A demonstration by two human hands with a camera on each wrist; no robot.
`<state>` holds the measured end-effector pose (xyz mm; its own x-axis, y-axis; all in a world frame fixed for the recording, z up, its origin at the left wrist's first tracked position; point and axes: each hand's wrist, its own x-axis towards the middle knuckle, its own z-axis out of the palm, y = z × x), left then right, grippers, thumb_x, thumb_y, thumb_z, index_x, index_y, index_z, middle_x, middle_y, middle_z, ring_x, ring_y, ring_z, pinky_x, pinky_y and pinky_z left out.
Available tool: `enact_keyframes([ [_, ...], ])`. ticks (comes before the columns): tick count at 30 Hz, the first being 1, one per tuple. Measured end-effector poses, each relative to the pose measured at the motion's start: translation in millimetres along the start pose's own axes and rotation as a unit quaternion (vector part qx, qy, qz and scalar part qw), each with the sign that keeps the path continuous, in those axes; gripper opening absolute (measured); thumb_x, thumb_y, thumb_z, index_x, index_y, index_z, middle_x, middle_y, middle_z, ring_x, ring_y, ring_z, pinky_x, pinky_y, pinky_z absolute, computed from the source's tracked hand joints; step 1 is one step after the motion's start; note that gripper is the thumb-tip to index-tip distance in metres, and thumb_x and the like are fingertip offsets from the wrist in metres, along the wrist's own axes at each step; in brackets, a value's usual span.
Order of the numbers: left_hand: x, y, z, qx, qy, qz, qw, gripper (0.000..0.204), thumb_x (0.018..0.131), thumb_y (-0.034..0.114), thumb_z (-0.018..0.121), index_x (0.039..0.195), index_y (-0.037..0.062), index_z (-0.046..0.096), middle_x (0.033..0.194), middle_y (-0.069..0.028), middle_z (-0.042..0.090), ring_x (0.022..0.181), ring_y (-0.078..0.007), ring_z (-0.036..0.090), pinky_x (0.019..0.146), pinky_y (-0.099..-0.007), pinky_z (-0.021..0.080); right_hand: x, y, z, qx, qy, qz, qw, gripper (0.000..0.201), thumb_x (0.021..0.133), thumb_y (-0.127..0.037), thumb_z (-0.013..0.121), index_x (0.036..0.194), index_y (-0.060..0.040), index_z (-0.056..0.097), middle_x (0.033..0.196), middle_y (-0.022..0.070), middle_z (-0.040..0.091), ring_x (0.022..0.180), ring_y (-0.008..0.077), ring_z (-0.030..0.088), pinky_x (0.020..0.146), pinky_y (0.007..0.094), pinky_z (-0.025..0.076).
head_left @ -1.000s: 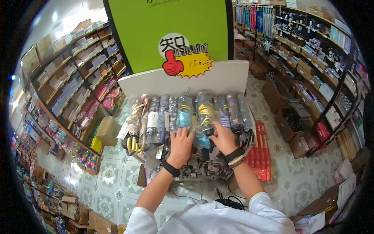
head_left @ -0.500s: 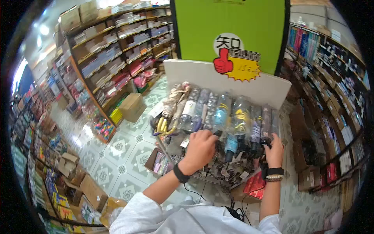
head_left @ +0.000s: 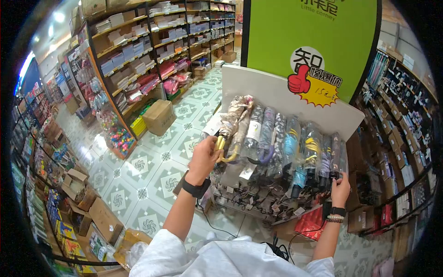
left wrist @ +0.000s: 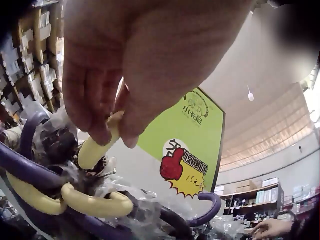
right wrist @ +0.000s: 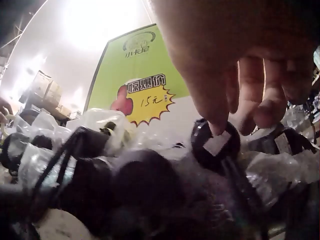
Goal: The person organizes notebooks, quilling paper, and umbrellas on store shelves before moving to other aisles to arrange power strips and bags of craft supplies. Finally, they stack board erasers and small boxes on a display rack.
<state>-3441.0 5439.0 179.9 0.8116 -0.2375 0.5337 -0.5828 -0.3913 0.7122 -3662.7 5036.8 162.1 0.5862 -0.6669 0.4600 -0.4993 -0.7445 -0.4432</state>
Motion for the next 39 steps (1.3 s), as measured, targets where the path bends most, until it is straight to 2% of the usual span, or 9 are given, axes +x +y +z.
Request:
enact_keyframes([
  [8, 21, -15, 5, -0.052, -0.057, -0.001, 0.997, 0.037, 0.069, 0.004, 0.07, 0.101, 0.0011, 0.05, 0.073, -0.0125, 0.055, 0.061, -0.0239, 0.057, 0.055, -0.0321, 0.045, -48, -82, -17, 0.069, 0.029, 0.058, 0.995, 0.031, 0.082, -0.008, 0.056, 0.113, -0.0044, 0.051, 0.074, 0.0065, 0.056, 0.061, 0.0195, 0.053, 0.06, 0.0343, 0.044],
  [12, 19, -21, 4, -0.102, -0.072, -0.007, 0.992, 0.05, 0.068, 0.004, 0.071, 0.11, 0.0021, 0.045, 0.075, -0.0113, 0.055, 0.061, -0.0235, 0.057, 0.055, -0.032, 0.045, -72, -121, -17, 0.187, 0.038, -0.004, 0.982, 0.027, 0.081, -0.001, 0.054, 0.108, -0.0002, 0.052, 0.071, 0.004, 0.054, 0.056, 0.0094, 0.048, 0.053, 0.0246, 0.041],
  [14, 13, -23, -1, -0.056, -0.113, 0.011, 0.992, 0.07, 0.062, 0.004, 0.075, 0.121, 0.0042, 0.037, 0.094, -0.0155, 0.048, 0.081, -0.0296, 0.056, 0.061, -0.0346, 0.047, -83, -142, -17, 0.216, -0.009, -0.007, 0.976, 0.028, 0.08, 0.0, 0.055, 0.108, -0.0002, 0.052, 0.072, 0.0043, 0.055, 0.056, 0.0098, 0.049, 0.053, 0.0243, 0.041],
  [17, 5, -10, -9, 0.055, -0.136, 0.097, 0.984, 0.086, 0.056, 0.004, 0.078, 0.128, 0.0066, 0.029, 0.101, -0.0185, 0.045, 0.087, -0.0388, 0.053, 0.069, -0.0436, 0.047, -104, -145, 5, 0.229, -0.076, -0.022, 0.97, 0.027, 0.079, -0.002, 0.056, 0.106, 0.0, 0.052, 0.07, 0.0058, 0.055, 0.055, 0.0107, 0.05, 0.052, 0.0246, 0.041],
  [20, 4, -28, 2, 0.102, -0.125, 0.086, 0.983, 0.09, 0.054, 0.008, 0.08, 0.13, 0.0108, 0.031, 0.101, -0.0116, 0.049, 0.084, -0.0304, 0.055, 0.064, -0.0369, 0.047, -121, -157, 15, 0.245, -0.195, -0.024, 0.949, 0.028, 0.079, -0.005, 0.058, 0.106, 0.0001, 0.052, 0.069, 0.0067, 0.055, 0.054, 0.0135, 0.051, 0.052, 0.0263, 0.041],
  [27, 6, -32, 12, 0.084, -0.064, 0.078, 0.991, 0.083, 0.052, 0.008, 0.081, 0.125, 0.0105, 0.041, 0.09, -0.0096, 0.061, 0.078, -0.0257, 0.06, 0.064, -0.0332, 0.048, -151, -140, 20, 0.23, -0.224, -0.015, 0.947, 0.03, 0.078, -0.007, 0.058, 0.107, -0.0001, 0.052, 0.071, 0.007, 0.057, 0.051, 0.0157, 0.051, 0.052, 0.0283, 0.041],
  [31, 4, -31, 11, 0.089, -0.087, 0.075, 0.989, 0.08, 0.055, 0.005, 0.078, 0.125, 0.0077, 0.039, 0.092, -0.0105, 0.061, 0.082, -0.0275, 0.06, 0.067, -0.0344, 0.048, -158, -116, 13, 0.227, -0.24, 0.006, 0.944, 0.03, 0.079, -0.007, 0.057, 0.108, -0.0002, 0.052, 0.069, 0.007, 0.057, 0.052, 0.0151, 0.052, 0.051, 0.028, 0.041],
  [34, 0, -21, 0, 0.119, -0.131, 0.089, 0.98, 0.081, 0.059, 0.006, 0.076, 0.128, 0.009, 0.034, 0.098, -0.0116, 0.052, 0.088, -0.0311, 0.056, 0.067, -0.0384, 0.047, -160, -101, 13, 0.232, -0.262, 0.007, 0.937, 0.031, 0.079, -0.007, 0.057, 0.109, -0.0004, 0.052, 0.069, 0.0067, 0.057, 0.052, 0.0151, 0.052, 0.051, 0.0277, 0.041],
  [39, 1, -32, 5, 0.182, -0.162, 0.071, 0.967, 0.067, 0.059, 0.0, 0.073, 0.119, 0.006, 0.042, 0.099, -0.013, 0.052, 0.089, -0.0337, 0.055, 0.071, -0.0408, 0.046, -147, -66, 31, 0.21, -0.293, 0.004, 0.933, 0.027, 0.077, -0.013, 0.061, 0.101, -0.0015, 0.055, 0.067, 0.0098, 0.059, 0.059, 0.0217, 0.058, 0.056, 0.0322, 0.044],
])
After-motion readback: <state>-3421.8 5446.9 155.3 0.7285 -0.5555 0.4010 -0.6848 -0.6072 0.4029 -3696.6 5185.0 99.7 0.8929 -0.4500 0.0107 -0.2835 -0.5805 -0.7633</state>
